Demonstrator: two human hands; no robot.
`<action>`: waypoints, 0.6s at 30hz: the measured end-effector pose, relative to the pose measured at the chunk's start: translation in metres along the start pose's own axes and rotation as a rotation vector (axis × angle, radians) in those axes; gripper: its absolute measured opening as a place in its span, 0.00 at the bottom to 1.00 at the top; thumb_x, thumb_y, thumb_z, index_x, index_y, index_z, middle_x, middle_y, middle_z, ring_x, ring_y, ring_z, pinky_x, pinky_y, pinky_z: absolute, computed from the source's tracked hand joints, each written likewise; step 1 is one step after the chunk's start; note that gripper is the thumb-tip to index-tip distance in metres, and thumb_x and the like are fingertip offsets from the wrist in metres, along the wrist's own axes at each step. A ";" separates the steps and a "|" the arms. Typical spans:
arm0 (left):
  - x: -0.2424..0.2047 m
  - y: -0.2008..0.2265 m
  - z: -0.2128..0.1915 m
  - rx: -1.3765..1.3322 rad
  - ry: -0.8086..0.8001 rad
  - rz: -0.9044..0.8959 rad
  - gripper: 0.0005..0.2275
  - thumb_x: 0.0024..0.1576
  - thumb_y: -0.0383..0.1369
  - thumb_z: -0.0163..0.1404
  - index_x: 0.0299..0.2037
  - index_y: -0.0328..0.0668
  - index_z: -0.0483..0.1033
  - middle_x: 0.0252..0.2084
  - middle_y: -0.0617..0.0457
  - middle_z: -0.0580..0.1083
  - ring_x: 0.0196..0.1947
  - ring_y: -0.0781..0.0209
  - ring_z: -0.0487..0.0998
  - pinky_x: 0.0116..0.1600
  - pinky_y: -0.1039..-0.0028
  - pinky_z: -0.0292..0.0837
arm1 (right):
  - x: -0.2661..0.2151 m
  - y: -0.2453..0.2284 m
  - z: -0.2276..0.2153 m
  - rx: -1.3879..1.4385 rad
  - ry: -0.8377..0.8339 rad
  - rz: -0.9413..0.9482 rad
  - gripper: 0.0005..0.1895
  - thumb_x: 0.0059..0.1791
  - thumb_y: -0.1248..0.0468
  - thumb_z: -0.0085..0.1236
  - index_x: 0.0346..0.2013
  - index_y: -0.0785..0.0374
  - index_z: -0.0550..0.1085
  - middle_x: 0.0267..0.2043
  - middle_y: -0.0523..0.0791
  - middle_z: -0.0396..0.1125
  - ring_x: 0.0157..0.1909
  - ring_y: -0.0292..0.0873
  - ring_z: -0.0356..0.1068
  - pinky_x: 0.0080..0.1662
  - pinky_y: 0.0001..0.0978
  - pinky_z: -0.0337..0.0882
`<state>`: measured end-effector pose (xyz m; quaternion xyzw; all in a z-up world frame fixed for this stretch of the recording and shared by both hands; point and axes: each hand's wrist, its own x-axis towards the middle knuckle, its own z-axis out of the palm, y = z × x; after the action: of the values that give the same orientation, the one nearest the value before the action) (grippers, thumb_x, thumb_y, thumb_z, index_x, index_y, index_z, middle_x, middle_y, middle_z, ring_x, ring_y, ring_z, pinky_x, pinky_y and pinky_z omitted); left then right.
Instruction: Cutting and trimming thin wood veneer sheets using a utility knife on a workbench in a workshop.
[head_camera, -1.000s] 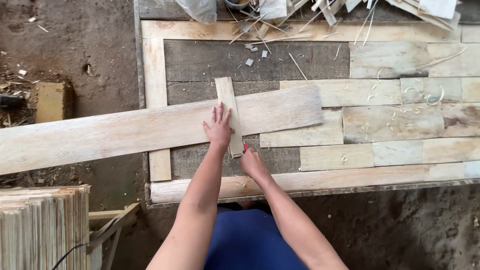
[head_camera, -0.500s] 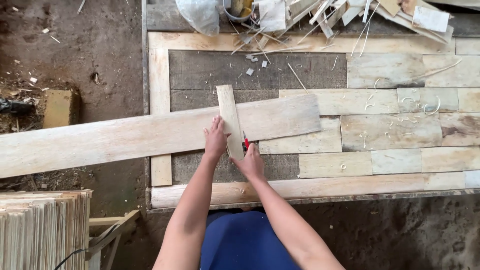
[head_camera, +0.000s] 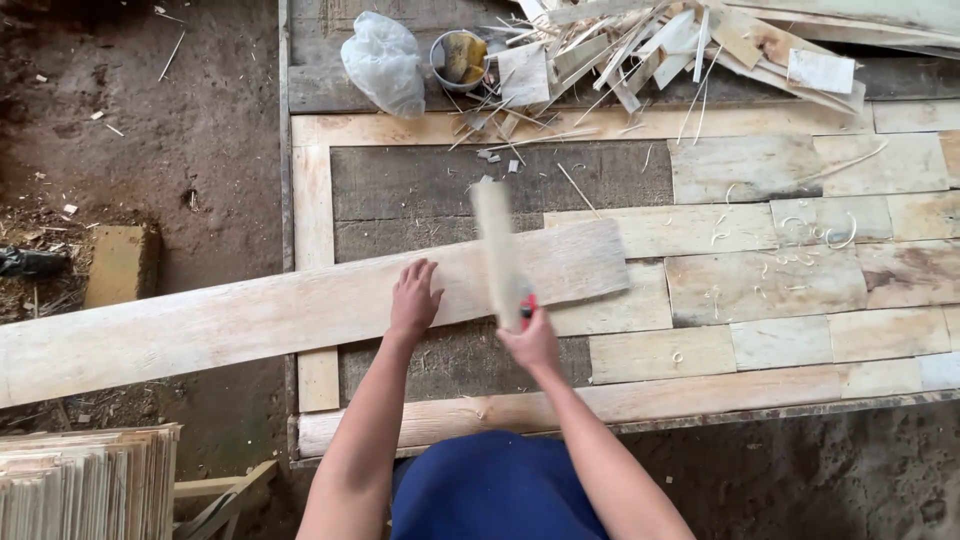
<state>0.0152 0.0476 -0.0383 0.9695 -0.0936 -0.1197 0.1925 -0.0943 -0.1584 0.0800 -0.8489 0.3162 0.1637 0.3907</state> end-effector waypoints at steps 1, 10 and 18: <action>0.000 0.006 -0.009 0.000 -0.003 -0.001 0.26 0.55 0.39 0.58 0.65 0.55 0.66 0.66 0.56 0.63 0.68 0.53 0.63 0.65 0.56 0.71 | -0.003 0.001 -0.021 -0.001 -0.002 0.003 0.35 0.37 0.48 0.66 0.51 0.65 0.69 0.51 0.55 0.71 0.59 0.59 0.72 0.58 0.54 0.73; 0.030 0.019 -0.027 0.022 -0.110 -0.044 0.31 0.58 0.51 0.54 0.69 0.52 0.60 0.72 0.52 0.59 0.77 0.54 0.52 0.77 0.48 0.48 | 0.093 0.218 -0.104 0.130 0.542 0.363 0.34 0.41 0.46 0.68 0.54 0.62 0.69 0.48 0.50 0.71 0.56 0.57 0.72 0.54 0.53 0.73; 0.056 0.007 0.004 0.011 -0.041 -0.026 0.21 0.56 0.54 0.53 0.52 0.54 0.71 0.49 0.56 0.65 0.62 0.55 0.67 0.73 0.55 0.55 | 0.077 0.196 -0.091 0.163 0.796 0.191 0.24 0.52 0.50 0.58 0.52 0.62 0.64 0.44 0.53 0.68 0.48 0.61 0.72 0.44 0.54 0.69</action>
<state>0.0671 0.0272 -0.0502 0.9690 -0.0857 -0.1414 0.1835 -0.1641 -0.3570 -0.0117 -0.7789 0.5318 -0.1675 0.2871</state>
